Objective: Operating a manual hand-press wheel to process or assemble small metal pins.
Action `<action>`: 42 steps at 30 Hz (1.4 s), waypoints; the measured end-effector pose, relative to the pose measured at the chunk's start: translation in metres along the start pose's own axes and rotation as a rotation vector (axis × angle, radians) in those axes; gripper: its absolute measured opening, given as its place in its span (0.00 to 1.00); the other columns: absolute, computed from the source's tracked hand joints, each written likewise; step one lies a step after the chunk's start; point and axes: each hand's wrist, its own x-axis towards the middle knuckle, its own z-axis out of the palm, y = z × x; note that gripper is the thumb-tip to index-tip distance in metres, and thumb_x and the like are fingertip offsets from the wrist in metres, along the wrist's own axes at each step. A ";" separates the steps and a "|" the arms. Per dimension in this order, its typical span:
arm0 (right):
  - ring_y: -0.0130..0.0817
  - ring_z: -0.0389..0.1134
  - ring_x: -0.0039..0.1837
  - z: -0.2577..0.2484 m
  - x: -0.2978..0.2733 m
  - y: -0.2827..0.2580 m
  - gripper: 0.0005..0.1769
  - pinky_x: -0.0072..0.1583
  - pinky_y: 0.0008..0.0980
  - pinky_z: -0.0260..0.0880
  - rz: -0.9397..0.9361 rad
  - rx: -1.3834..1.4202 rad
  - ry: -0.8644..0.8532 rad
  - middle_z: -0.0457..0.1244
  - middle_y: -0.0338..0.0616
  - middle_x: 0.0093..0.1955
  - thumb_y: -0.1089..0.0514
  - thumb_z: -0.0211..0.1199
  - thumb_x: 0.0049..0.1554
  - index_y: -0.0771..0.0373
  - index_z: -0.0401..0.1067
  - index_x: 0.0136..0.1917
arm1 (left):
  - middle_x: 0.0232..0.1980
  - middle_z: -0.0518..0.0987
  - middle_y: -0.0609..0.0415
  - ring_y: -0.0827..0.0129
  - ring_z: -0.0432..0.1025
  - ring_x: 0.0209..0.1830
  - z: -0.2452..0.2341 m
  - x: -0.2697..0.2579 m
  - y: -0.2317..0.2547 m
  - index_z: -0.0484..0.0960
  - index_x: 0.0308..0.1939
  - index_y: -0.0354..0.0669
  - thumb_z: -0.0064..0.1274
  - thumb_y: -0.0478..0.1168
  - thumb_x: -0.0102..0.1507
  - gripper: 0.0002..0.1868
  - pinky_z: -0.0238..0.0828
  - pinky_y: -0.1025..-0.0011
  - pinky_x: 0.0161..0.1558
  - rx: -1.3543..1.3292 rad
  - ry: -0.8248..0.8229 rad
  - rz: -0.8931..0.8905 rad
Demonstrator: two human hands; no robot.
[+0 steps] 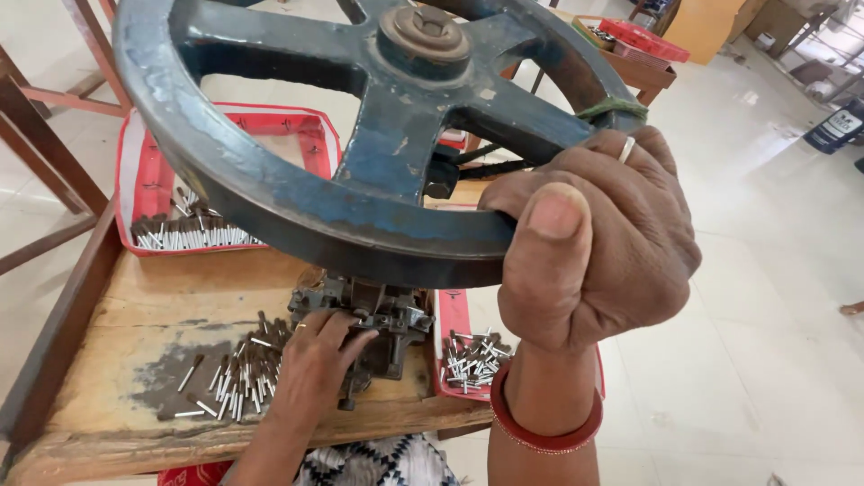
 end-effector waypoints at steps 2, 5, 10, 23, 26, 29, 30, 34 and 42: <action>0.35 0.64 0.37 -0.001 -0.001 0.001 0.30 0.49 0.30 0.60 -0.009 0.011 0.001 0.65 0.42 0.31 0.46 0.54 0.73 0.66 0.76 0.35 | 0.44 0.80 0.46 0.52 0.75 0.44 -0.015 0.000 0.003 0.83 0.45 0.39 0.65 0.49 0.57 0.20 0.75 0.57 0.44 -0.009 -0.027 -0.007; 0.35 0.65 0.39 -0.001 -0.004 0.001 0.32 0.50 0.29 0.61 -0.007 0.008 0.000 0.65 0.42 0.32 0.45 0.54 0.74 0.66 0.77 0.35 | 0.50 0.76 0.46 0.50 0.69 0.51 -0.027 0.001 0.002 0.84 0.50 0.47 0.65 0.60 0.50 0.30 0.66 0.47 0.50 0.102 -0.056 0.050; 0.35 0.68 0.40 0.000 -0.005 0.003 0.33 0.53 0.30 0.64 -0.006 0.007 0.015 0.66 0.42 0.33 0.44 0.54 0.75 0.67 0.78 0.36 | 0.59 0.70 0.49 0.52 0.63 0.55 -0.029 -0.003 -0.004 0.83 0.53 0.65 0.60 0.70 0.46 0.34 0.55 0.43 0.55 0.240 -0.168 0.060; 0.28 0.57 0.32 0.036 0.010 -0.066 0.23 0.43 0.34 0.54 -0.093 -0.409 -0.274 0.61 0.35 0.30 0.52 0.54 0.72 0.57 0.71 0.34 | 0.50 0.75 0.57 0.63 0.67 0.53 -0.033 -0.007 -0.013 0.80 0.58 0.58 0.61 0.58 0.56 0.27 0.57 0.52 0.56 0.213 -0.211 0.132; 0.31 0.55 0.32 0.055 0.014 -0.085 0.21 0.44 0.37 0.56 -0.186 -0.658 -0.236 0.56 0.35 0.28 0.51 0.60 0.68 0.54 0.69 0.33 | 0.62 0.74 0.54 0.58 0.65 0.64 -0.020 -0.009 -0.019 0.79 0.62 0.50 0.58 0.51 0.60 0.27 0.56 0.50 0.63 0.071 -0.131 0.212; 0.29 0.54 0.30 0.038 0.017 -0.067 0.19 0.41 0.36 0.54 -0.251 -0.604 -0.237 0.57 0.32 0.26 0.49 0.61 0.65 0.54 0.72 0.32 | 0.66 0.74 0.56 0.58 0.64 0.67 -0.022 -0.003 -0.004 0.81 0.60 0.48 0.58 0.48 0.56 0.27 0.55 0.48 0.62 0.067 -0.106 0.236; 0.26 0.52 0.28 0.029 0.018 -0.060 0.18 0.39 0.34 0.52 -0.295 -0.489 -0.271 0.58 0.29 0.25 0.49 0.60 0.64 0.54 0.75 0.34 | 0.60 0.77 0.62 0.62 0.66 0.61 -0.025 -0.004 0.005 0.85 0.52 0.55 0.62 0.49 0.49 0.26 0.53 0.46 0.56 0.188 -0.156 0.171; 0.24 0.56 0.29 -0.003 0.006 -0.008 0.25 0.44 0.32 0.58 -0.119 -0.174 -0.180 0.63 0.33 0.28 0.46 0.54 0.70 0.57 0.74 0.33 | 0.57 0.79 0.55 0.60 0.69 0.59 -0.022 -0.006 0.014 0.85 0.50 0.49 0.61 0.48 0.54 0.21 0.53 0.51 0.56 0.141 -0.048 0.082; 0.35 0.65 0.36 -0.010 -0.012 0.015 0.35 0.50 0.30 0.60 0.018 0.055 -0.041 0.66 0.42 0.32 0.43 0.53 0.77 0.68 0.75 0.34 | 0.60 0.82 0.46 0.56 0.75 0.62 0.037 -0.025 0.039 0.81 0.60 0.40 0.49 0.33 0.69 0.16 0.73 0.58 0.64 -0.297 -0.003 0.193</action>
